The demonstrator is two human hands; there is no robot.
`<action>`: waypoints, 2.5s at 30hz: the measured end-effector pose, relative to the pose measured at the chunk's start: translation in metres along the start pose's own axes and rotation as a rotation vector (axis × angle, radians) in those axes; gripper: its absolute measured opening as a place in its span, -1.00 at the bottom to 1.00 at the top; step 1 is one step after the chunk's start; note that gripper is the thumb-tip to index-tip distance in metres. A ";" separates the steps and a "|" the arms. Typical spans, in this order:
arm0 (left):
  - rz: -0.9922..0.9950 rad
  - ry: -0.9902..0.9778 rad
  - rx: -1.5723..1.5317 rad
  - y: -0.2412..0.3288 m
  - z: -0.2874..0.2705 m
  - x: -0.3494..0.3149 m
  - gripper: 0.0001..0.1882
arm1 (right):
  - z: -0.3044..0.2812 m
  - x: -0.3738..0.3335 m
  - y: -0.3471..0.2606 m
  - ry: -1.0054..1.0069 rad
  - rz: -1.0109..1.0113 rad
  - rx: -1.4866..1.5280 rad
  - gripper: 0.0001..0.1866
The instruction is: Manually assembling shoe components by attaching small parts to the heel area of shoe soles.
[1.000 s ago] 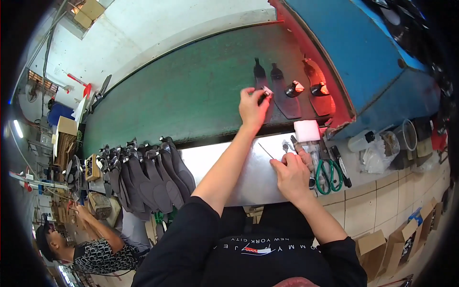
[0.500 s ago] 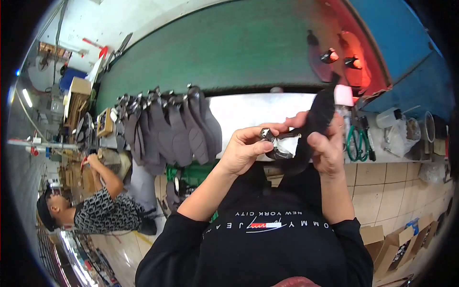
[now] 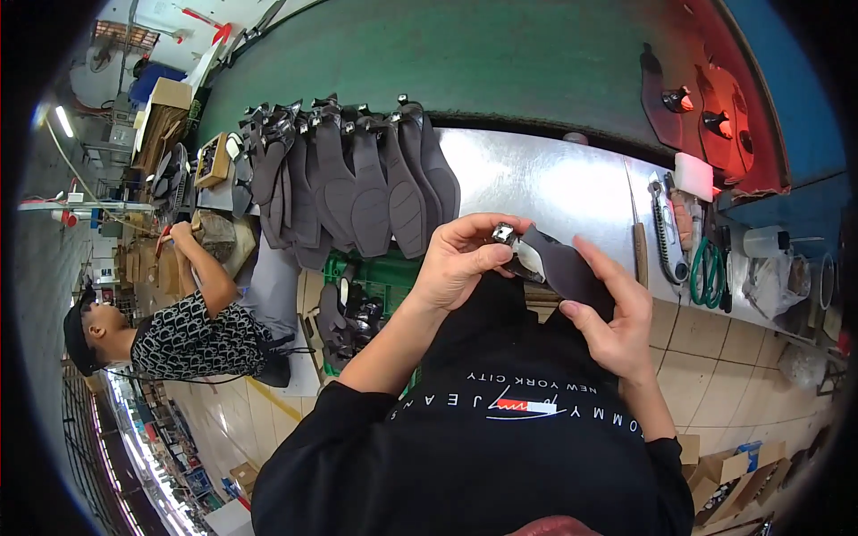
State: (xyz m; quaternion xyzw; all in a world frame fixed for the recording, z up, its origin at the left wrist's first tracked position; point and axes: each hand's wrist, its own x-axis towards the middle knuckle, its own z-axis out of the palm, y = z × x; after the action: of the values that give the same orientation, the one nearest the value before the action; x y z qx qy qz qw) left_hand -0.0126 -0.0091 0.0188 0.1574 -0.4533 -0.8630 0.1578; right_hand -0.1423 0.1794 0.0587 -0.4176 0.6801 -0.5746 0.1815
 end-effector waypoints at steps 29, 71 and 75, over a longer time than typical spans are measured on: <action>0.083 -0.084 0.275 0.007 0.011 0.000 -0.62 | -0.006 -0.001 0.005 -0.042 -0.083 -0.081 -0.52; -0.171 0.075 0.316 -0.004 0.034 0.000 -0.53 | 0.001 0.000 0.024 -0.167 -0.122 -0.298 -0.79; -0.155 0.063 0.403 -0.004 0.033 0.005 -0.54 | 0.003 0.001 0.025 -0.204 -0.009 -0.197 -0.76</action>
State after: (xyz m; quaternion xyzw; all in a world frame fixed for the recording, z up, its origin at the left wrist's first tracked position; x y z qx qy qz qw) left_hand -0.0312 0.0150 0.0327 0.2470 -0.5979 -0.7593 0.0704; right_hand -0.1497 0.1770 0.0350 -0.4928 0.7092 -0.4605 0.2051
